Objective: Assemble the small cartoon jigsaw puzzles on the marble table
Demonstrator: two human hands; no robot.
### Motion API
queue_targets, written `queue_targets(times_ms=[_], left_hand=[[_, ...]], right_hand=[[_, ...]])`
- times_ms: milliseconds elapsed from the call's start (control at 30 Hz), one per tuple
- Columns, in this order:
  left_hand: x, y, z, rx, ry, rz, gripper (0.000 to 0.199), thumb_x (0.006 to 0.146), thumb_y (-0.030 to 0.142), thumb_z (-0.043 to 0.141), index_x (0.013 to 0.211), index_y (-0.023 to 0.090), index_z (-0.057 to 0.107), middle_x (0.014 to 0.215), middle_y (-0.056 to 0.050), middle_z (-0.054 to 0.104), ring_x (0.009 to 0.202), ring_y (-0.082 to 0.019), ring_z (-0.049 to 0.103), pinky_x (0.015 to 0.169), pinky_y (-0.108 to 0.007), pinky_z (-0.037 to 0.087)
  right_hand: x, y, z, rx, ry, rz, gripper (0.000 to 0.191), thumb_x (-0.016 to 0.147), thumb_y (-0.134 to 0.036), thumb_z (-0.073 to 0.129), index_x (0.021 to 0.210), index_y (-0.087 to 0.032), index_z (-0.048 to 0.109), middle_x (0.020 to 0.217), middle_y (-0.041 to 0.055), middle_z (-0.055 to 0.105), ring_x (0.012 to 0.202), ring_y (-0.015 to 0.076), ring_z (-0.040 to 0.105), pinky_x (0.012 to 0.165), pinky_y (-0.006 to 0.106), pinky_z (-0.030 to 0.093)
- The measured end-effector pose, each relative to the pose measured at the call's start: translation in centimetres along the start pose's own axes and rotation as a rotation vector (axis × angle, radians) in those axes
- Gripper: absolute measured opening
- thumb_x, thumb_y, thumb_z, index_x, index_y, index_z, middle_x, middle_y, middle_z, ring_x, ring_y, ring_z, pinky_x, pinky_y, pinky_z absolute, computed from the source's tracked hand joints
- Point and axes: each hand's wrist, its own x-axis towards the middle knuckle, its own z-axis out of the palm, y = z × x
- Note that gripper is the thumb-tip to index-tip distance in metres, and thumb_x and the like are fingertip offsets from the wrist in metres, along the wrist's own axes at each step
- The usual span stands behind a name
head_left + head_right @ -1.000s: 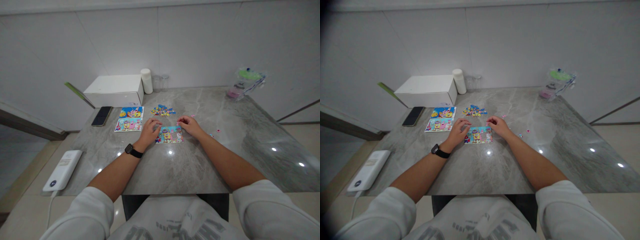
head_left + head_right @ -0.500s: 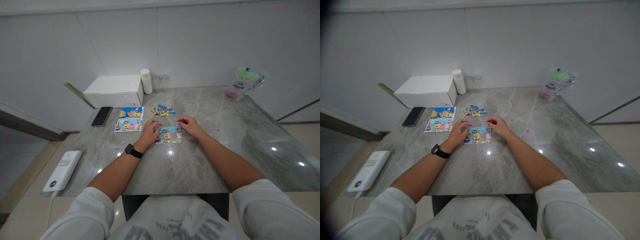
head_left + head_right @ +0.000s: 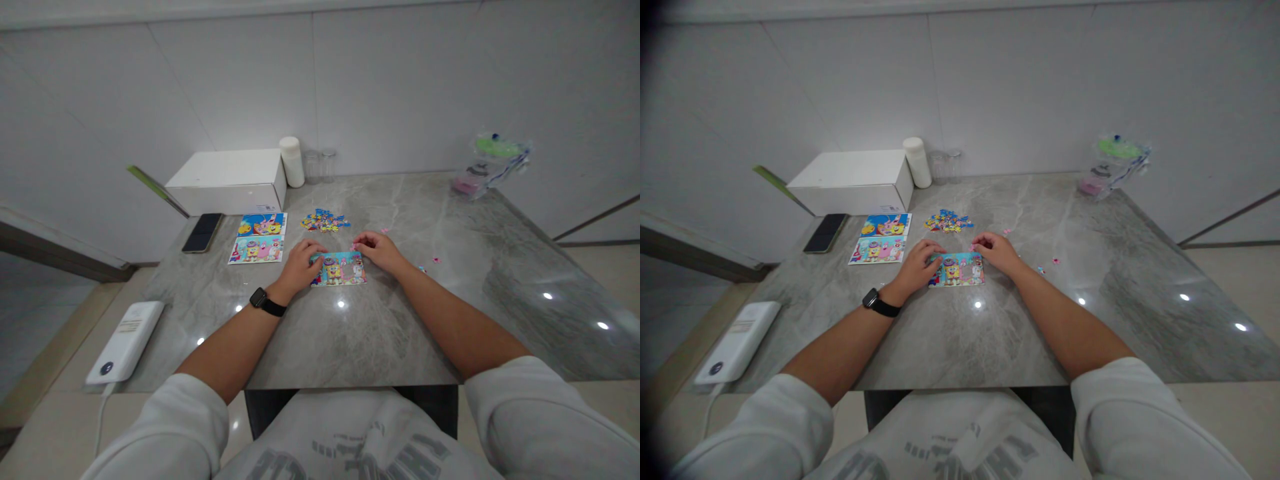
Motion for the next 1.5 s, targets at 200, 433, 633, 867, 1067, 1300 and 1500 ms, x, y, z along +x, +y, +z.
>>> queue_targets(times_ms=[200,433,633,867,1067,1300,1500], left_hand=[[0.0,0.4,-0.1,0.031,-0.044,0.021,0.021,0.099,0.025,0.061,0.114,0.022,0.074,0.119,-0.009,0.068,0.115,-0.025,0.064,0.106,-0.045,0.053],[-0.1,0.2,0.0,0.036,-0.046,0.038,0.021,0.098,0.024,0.062,0.115,0.024,0.074,0.119,-0.008,0.069,0.115,-0.025,0.065,0.106,-0.045,0.052],[-0.1,0.2,0.1,0.038,-0.051,0.064,0.021,0.099,0.025,0.062,0.116,0.022,0.074,0.118,-0.009,0.069,0.114,-0.025,0.065,0.105,-0.044,0.052],[-0.2,0.2,0.0,0.048,-0.067,0.056,0.022,0.100,0.026,0.061,0.117,0.023,0.074,0.120,-0.009,0.069,0.115,-0.026,0.064,0.105,-0.045,0.052],[-0.1,0.3,0.0,0.042,-0.068,0.056,0.021,0.100,0.026,0.061,0.116,0.023,0.074,0.118,-0.009,0.069,0.114,-0.026,0.064,0.105,-0.045,0.052],[-0.2,0.3,0.1,0.043,-0.067,0.049,0.021,0.099,0.026,0.062,0.117,0.024,0.074,0.120,-0.009,0.070,0.115,-0.026,0.064,0.106,-0.045,0.051],[-0.2,0.4,0.0,0.052,-0.072,0.066,0.021,0.100,0.027,0.062,0.117,0.023,0.074,0.118,-0.009,0.070,0.113,-0.026,0.065,0.105,-0.045,0.051]], right_hand=[[-0.2,-0.5,0.3,0.031,-0.015,-0.023,0.027,0.078,-0.046,0.077,0.087,-0.023,0.066,0.076,-0.0019,0.068,0.068,0.0154,0.058,0.066,0.029,0.045],[-0.1,-0.8,0.2,0.056,-0.011,-0.017,0.032,0.075,-0.048,0.076,0.093,-0.024,0.068,0.077,-0.0019,0.066,0.072,0.0167,0.059,0.069,0.030,0.047],[0.0,-0.7,-0.1,0.043,0.017,-0.026,0.025,0.077,-0.044,0.073,0.091,-0.023,0.068,0.079,-0.0004,0.067,0.072,0.0172,0.059,0.070,0.031,0.046],[0.0,-0.6,-0.1,-0.002,0.047,-0.053,0.023,0.075,-0.042,0.072,0.084,-0.023,0.064,0.079,-0.0005,0.066,0.073,0.0169,0.058,0.072,0.031,0.047],[-0.1,-0.8,-0.2,-0.008,0.036,-0.043,0.025,0.077,-0.045,0.073,0.090,-0.024,0.068,0.080,-0.0002,0.067,0.074,0.0176,0.059,0.072,0.031,0.048],[-0.1,-1.2,-0.3,0.037,-0.007,-0.021,0.027,0.077,-0.044,0.072,0.094,-0.024,0.070,0.081,-0.0007,0.067,0.075,0.0174,0.058,0.070,0.030,0.047],[-0.1,-1.5,-0.3,0.105,-0.017,0.033,0.026,0.071,-0.041,0.075,0.085,-0.024,0.062,0.074,-0.0021,0.063,0.067,0.0151,0.054,0.063,0.028,0.044]])
